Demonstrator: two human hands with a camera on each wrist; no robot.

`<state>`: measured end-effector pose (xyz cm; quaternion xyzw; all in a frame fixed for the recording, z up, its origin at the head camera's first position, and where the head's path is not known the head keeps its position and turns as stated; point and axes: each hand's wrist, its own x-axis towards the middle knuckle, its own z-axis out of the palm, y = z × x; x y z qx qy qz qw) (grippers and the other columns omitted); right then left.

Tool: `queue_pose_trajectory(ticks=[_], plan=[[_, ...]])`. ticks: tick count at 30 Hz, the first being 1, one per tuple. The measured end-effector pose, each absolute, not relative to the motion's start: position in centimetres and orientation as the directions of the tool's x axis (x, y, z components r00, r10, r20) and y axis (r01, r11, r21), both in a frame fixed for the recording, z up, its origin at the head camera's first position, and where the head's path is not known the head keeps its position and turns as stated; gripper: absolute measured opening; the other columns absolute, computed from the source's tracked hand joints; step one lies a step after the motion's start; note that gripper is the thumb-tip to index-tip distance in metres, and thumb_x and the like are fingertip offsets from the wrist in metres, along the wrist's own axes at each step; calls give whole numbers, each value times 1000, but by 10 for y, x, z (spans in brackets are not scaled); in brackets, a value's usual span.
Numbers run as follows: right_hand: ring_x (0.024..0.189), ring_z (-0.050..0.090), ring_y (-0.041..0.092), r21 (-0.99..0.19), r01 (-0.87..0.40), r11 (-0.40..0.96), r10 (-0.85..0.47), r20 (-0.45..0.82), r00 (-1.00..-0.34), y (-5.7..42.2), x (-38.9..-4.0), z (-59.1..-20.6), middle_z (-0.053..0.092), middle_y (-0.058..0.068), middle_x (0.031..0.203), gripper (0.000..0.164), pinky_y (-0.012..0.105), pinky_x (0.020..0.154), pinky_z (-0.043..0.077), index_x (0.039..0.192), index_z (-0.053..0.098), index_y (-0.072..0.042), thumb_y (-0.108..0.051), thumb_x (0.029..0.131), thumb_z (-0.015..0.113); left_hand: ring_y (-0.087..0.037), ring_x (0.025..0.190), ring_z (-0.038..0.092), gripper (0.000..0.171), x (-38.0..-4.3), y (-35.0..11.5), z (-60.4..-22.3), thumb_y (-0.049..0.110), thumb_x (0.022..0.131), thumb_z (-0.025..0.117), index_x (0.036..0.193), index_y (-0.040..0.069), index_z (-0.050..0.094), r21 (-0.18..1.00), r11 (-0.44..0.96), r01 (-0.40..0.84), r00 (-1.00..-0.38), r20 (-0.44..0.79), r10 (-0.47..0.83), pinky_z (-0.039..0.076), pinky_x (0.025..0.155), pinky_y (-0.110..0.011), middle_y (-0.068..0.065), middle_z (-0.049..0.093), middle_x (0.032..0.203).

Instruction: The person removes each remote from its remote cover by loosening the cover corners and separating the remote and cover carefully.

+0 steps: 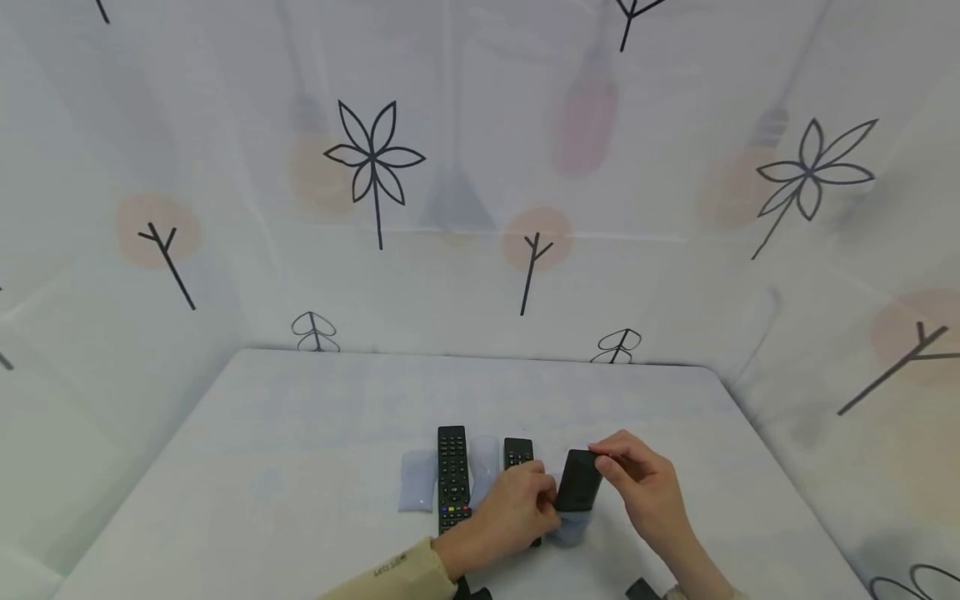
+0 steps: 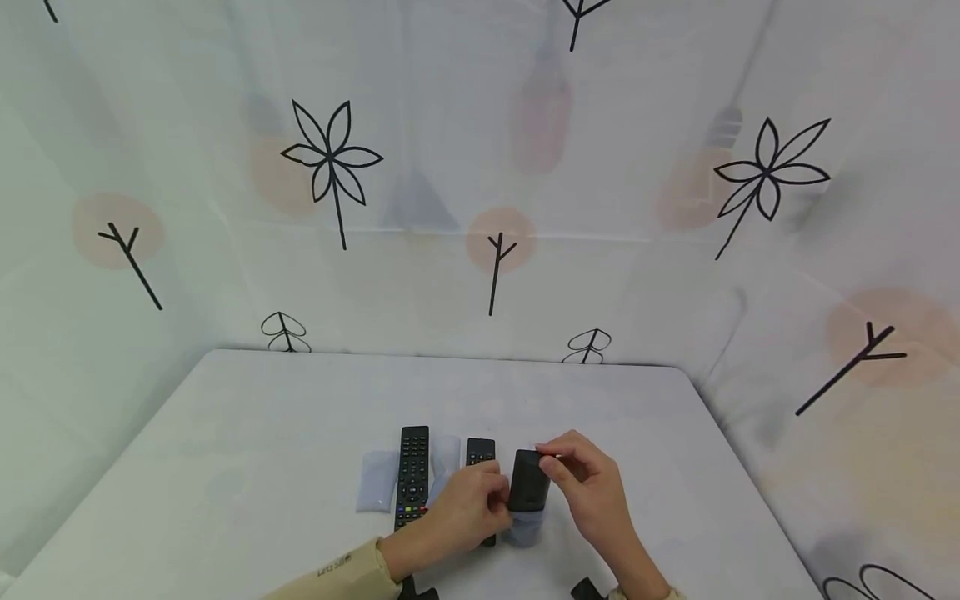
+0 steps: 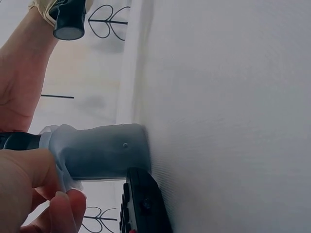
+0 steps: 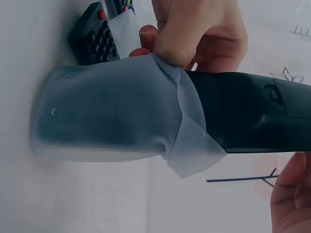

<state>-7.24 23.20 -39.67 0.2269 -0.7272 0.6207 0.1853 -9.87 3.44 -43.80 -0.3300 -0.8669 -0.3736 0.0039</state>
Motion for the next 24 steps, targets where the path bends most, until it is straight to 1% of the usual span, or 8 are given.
queue_pose_trajectory(ticks=[2, 4, 9, 12, 14, 18, 24], plan=[[92, 62, 14, -810, -564, 162, -100, 555, -826, 232, -72, -396, 64, 9, 97, 20, 21, 86, 52, 107, 68, 7, 15, 90, 62, 2, 61, 41, 14, -99, 34, -438, 0, 74, 72, 72, 13, 67, 647, 506, 570, -786, 250, 566, 37, 52, -14, 13, 44, 70], [94, 62, 13, -791, -570, 222, -109, 561, -821, 233, -72, -395, 65, 7, 98, 21, 21, 86, 51, 107, 68, 6, 14, 88, 64, 2, 61, 41, 14, -99, 34, -438, 0, 73, 72, 72, 13, 67, 647, 508, 569, -787, 249, 564, 37, 53, -15, 13, 44, 70], [95, 64, 10, -736, -579, 351, -131, 573, -809, 235, -69, -392, 68, 6, 104, 32, 21, 80, 53, 111, 70, -3, 12, 83, 72, 3, 60, 42, 12, -100, 33, -439, 1, 74, 72, 73, 13, 69, 639, 503, 582, -782, 268, 563, 38, 52, -14, 13, 45, 70], [95, 65, 9, -725, -563, 397, -124, 565, -816, 235, -68, -391, 70, 5, 106, 37, 22, 76, 54, 114, 70, -7, 10, 81, 76, 3, 60, 42, 11, -100, 33, -440, 1, 74, 71, 74, 13, 70, 625, 501, 598, -774, 289, 564, 37, 52, -13, 13, 45, 69], [95, 66, 9, -727, -546, 417, -110, 555, -824, 235, -67, -390, 71, 4, 106, 37, 23, 76, 55, 113, 71, -8, 8, 81, 76, 4, 61, 42, 10, -100, 33, -440, 2, 74, 72, 75, 12, 71, 615, 498, 611, -767, 302, 567, 37, 52, -12, 14, 45, 69], [93, 68, 9, -740, -514, 435, -93, 530, -843, 237, -66, -388, 72, 4, 105, 33, 23, 76, 55, 111, 72, -7, 6, 81, 77, 5, 61, 43, 10, -102, 32, -439, 2, 76, 71, 79, 11, 74, 604, 480, 636, -748, 330, 576, 38, 53, -11, 14, 48, 70], [91, 68, 9, -759, -476, 445, -71, 500, -863, 239, -66, -387, 71, 5, 105, 30, 24, 75, 56, 110, 72, -6, 4, 83, 76, 5, 63, 46, 13, -105, 29, -435, 4, 81, 68, 87, 13, 75, 655, 441, 614, -749, 307, 587, 41, 55, -13, 15, 51, 71]])
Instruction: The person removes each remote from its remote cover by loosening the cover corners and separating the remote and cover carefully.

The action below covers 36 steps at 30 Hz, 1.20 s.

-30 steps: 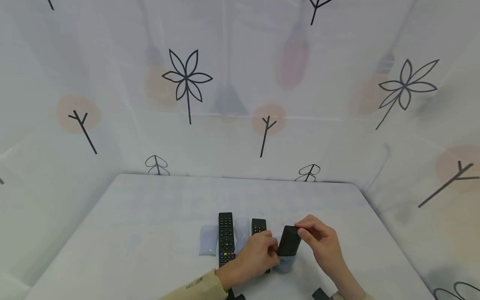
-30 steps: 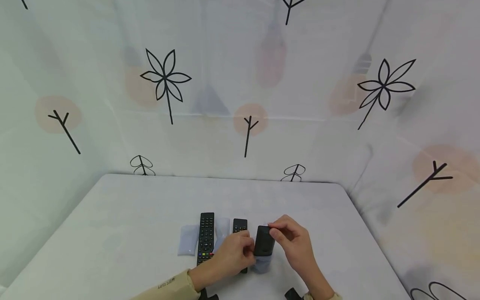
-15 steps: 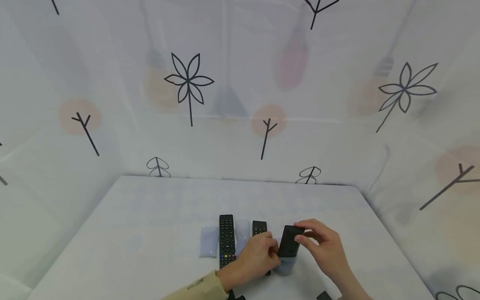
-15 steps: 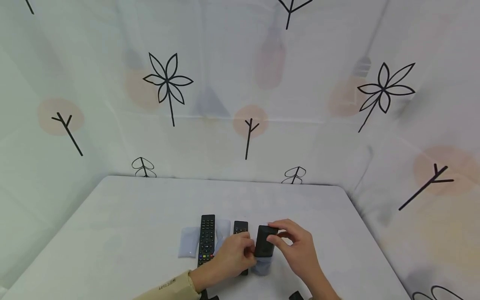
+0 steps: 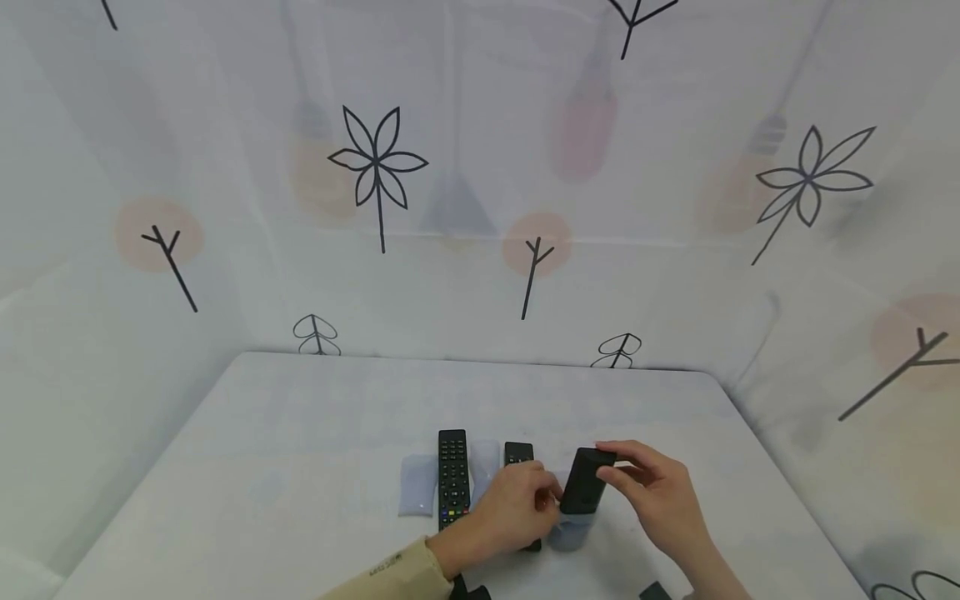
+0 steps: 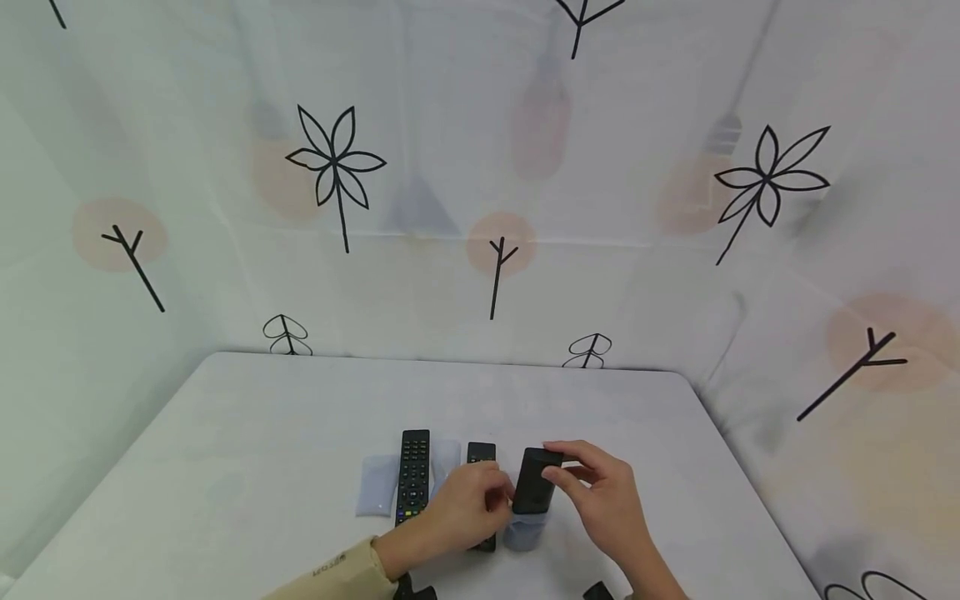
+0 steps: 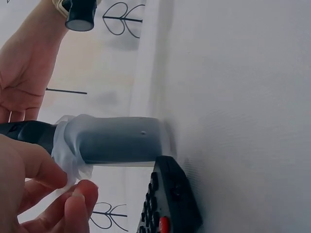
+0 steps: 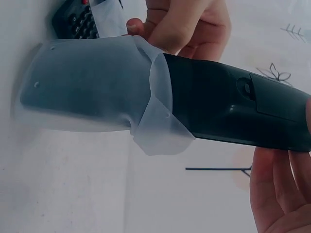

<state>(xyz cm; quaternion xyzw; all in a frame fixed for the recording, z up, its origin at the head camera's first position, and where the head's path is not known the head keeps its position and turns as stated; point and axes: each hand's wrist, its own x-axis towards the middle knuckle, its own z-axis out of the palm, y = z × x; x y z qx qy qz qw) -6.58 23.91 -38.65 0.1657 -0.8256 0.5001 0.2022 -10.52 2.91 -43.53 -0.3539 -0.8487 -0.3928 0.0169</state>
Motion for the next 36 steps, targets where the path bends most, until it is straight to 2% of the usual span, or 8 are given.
queue_pose_trajectory(ticks=[5, 10, 15, 19, 22, 29, 36], plan=[[89, 69, 9, -771, -481, 417, -62, 505, -861, 241, -66, -385, 71, 4, 104, 31, 24, 75, 56, 110, 71, -2, 9, 82, 75, 5, 66, 48, 13, -109, 25, -434, 6, 87, 65, 92, 16, 72, 694, 411, 591, -753, 292, 590, 43, 58, -14, 16, 55, 74], [89, 69, 7, -761, -506, 405, -64, 529, -846, 241, -64, -382, 70, 0, 105, 33, 21, 76, 55, 112, 69, 3, 13, 81, 73, 3, 61, 50, 7, -110, 22, -429, 15, 94, 65, 100, 17, 62, 770, 407, 491, -802, 216, 557, 44, 55, -17, 16, 56, 76], [91, 68, 7, -773, -503, 388, -72, 519, -852, 241, -62, -379, 69, -2, 106, 33, 20, 78, 54, 113, 69, 4, 12, 82, 72, -1, 58, 56, 19, -112, 20, -427, 26, 98, 64, 109, 13, 55, 872, 336, 356, -835, 135, 533, 45, 52, -21, 14, 60, 77], [92, 68, 8, -792, -504, 343, -82, 509, -857, 240, -61, -376, 69, -3, 106, 32, 21, 80, 54, 113, 67, 6, 14, 82, 71, -7, 58, 61, 27, -115, 18, -425, 36, 99, 62, 111, 14, 57, 912, 288, 291, -840, 100, 534, 46, 52, -23, 12, 63, 75], [94, 68, 9, -800, -524, 291, -121, 513, -850, 238, -60, -375, 69, -1, 107, 31, 22, 82, 53, 113, 66, 8, 15, 83, 69, -7, 59, 59, 28, -115, 18, -422, 41, 98, 62, 107, 15, 65, 905, 302, 299, -840, 99, 534, 45, 52, -24, 12, 61, 72], [97, 66, 12, -788, -568, 237, -204, 531, -822, 235, -58, -373, 68, 5, 106, 32, 24, 87, 52, 114, 65, 5, 16, 84, 68, -4, 61, 48, 20, -117, 17, -418, 34, 98, 64, 95, 17, 74, 864, 324, 385, -830, 171, 531, 38, 54, -21, 10, 55, 69], [105, 65, 14, -796, -569, 207, -209, 532, -821, 237, -60, -375, 67, 8, 111, 34, 25, 91, 51, 118, 63, 4, 17, 86, 65, -4, 67, 57, 11, -118, 14, -414, 25, 96, 68, 94, 15, 73, 924, 226, 309, -864, 173, 472, 46, 57, -21, 11, 67, 77]])
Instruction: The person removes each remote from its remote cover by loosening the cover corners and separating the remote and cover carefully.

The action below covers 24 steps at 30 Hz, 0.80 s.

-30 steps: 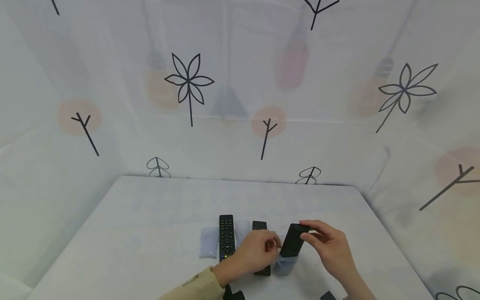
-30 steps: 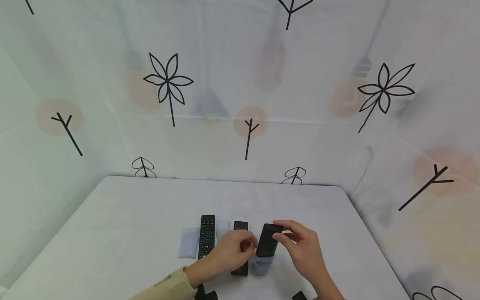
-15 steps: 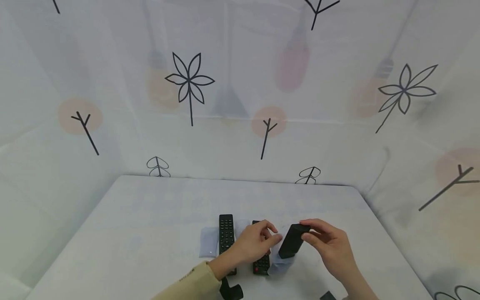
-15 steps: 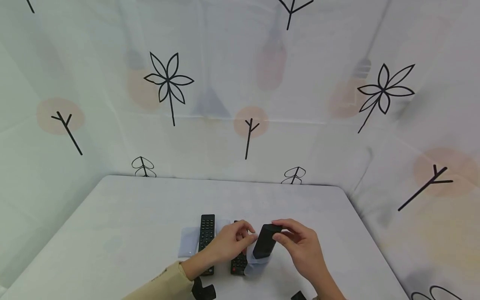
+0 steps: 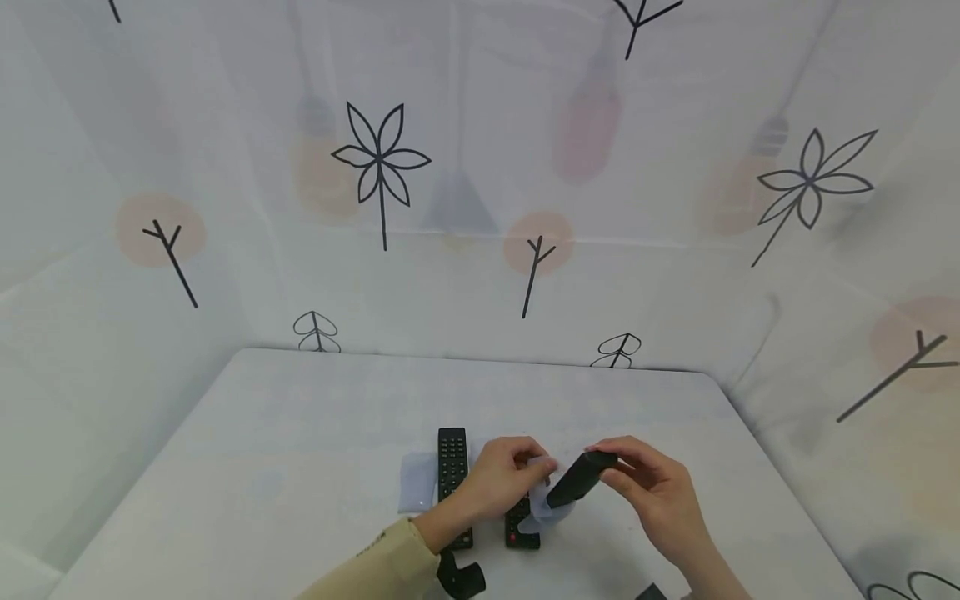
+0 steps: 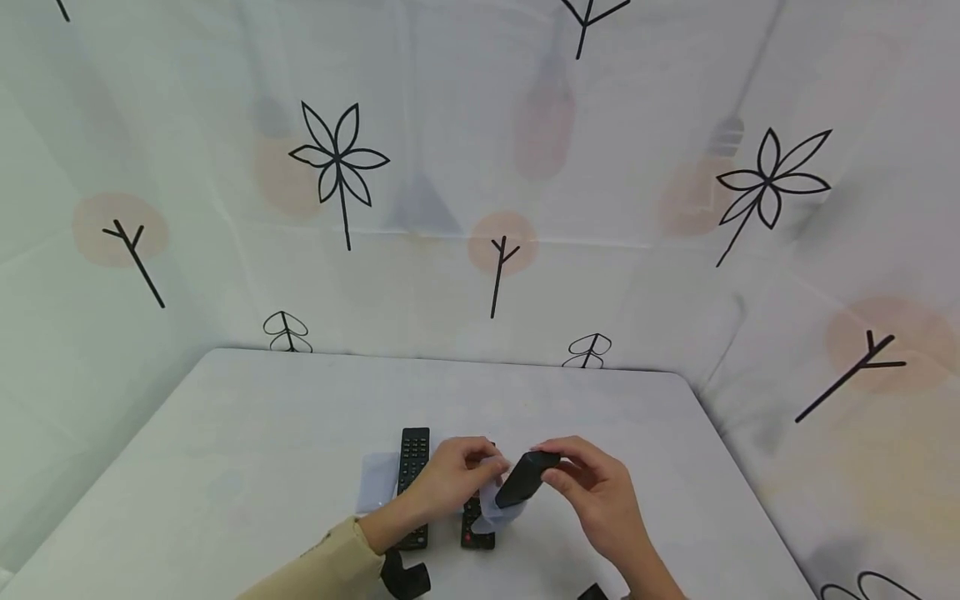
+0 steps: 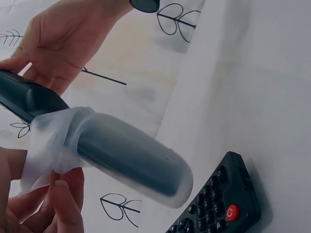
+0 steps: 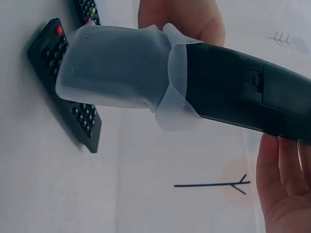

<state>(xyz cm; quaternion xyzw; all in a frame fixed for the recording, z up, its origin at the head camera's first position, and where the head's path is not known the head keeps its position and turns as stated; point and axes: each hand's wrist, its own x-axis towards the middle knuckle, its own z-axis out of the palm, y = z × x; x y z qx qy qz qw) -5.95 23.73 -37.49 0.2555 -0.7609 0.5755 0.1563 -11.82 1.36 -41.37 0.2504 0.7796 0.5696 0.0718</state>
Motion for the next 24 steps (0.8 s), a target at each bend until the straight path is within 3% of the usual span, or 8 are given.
queue_pose_trajectory(ticks=[8, 15, 24], plan=[[112, 64, 19, -814, -551, 183, -170, 526, -834, 241, -63, -375, 62, 22, 119, 35, 28, 90, 52, 123, 61, 7, 16, 89, 62, -7, 63, 59, 6, -117, 10, -406, 16, 95, 67, 95, 14, 72, 961, 148, 234, -911, 163, 379, 49, 57, -22, 5, 72, 82], [116, 62, 18, -846, -491, 209, -139, 471, -871, 247, -64, -377, 62, 19, 124, 37, 26, 92, 51, 126, 60, 7, 13, 90, 64, -11, 57, 56, 8, -117, 6, -403, 19, 96, 67, 99, 13, 72, 972, 111, 206, -932, 160, 326, 47, 52, -23, 3, 72, 84], [118, 60, 14, -855, -460, 237, -115, 446, -888, 250, -64, -382, 62, 13, 127, 37, 23, 92, 50, 128, 60, 5, 8, 91, 65, -11, 69, 63, 10, -120, 0, -403, 22, 97, 66, 102, 13, 70, 973, 108, 206, -949, 171, 265, 51, 57, -25, 2, 72, 90]])
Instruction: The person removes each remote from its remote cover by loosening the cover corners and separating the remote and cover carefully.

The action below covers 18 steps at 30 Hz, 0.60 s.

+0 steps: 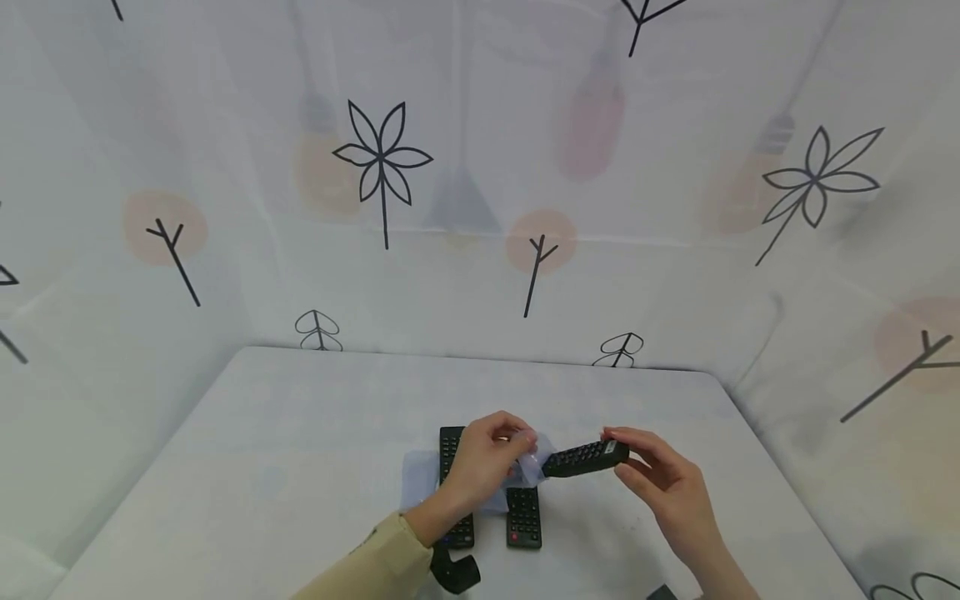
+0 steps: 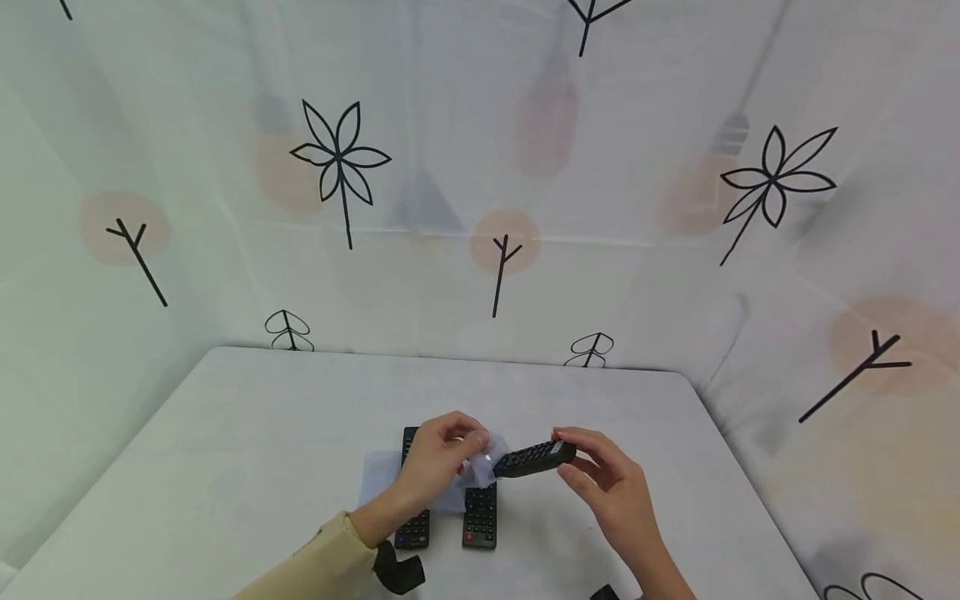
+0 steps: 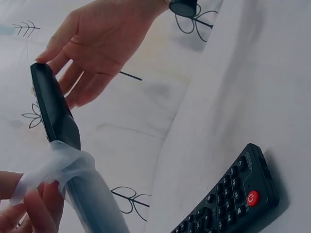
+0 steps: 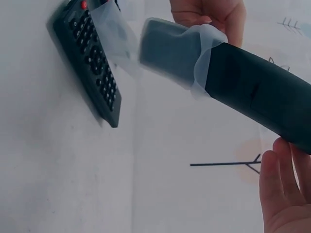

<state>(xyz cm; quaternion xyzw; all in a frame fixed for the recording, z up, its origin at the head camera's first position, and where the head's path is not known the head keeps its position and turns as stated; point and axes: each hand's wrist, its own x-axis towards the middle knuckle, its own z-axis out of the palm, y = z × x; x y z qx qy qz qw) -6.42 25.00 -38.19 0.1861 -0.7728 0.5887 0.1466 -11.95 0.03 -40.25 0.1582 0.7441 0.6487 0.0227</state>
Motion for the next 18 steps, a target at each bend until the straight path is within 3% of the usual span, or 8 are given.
queue_pose_trajectory(ticks=[9, 14, 18], plan=[[122, 56, 8, -886, -392, 248, -105, 378, -920, 250, -64, -387, 61, 10, 132, 34, 21, 90, 50, 130, 59, 2, 1, 96, 62, -12, 69, 63, 8, -111, -2, -385, 13, 97, 66, 101, 6, 68, 975, 87, 205, -961, 183, 207, 48, 55, -22, -5, 72, 90], [114, 60, 7, -891, -227, 394, -34, 233, -972, 246, -64, -390, 62, 10, 130, 32, 19, 86, 50, 130, 62, -7, -19, 100, 62, -12, 74, 65, 8, -102, -4, -371, 11, 96, 66, 101, 4, 68, 979, 40, 202, -963, 191, 190, 48, 57, -21, -6, 72, 91], [110, 64, 19, -905, -102, 413, 21, 121, -992, 245, -67, -391, 59, 16, 131, 38, 24, 84, 53, 132, 60, -5, -24, 99, 65, -13, 76, 66, 8, -105, -4, -374, 9, 96, 66, 101, 3, 67, 980, 21, 198, -964, 191, 186, 48, 57, -20, -9, 73, 92]])
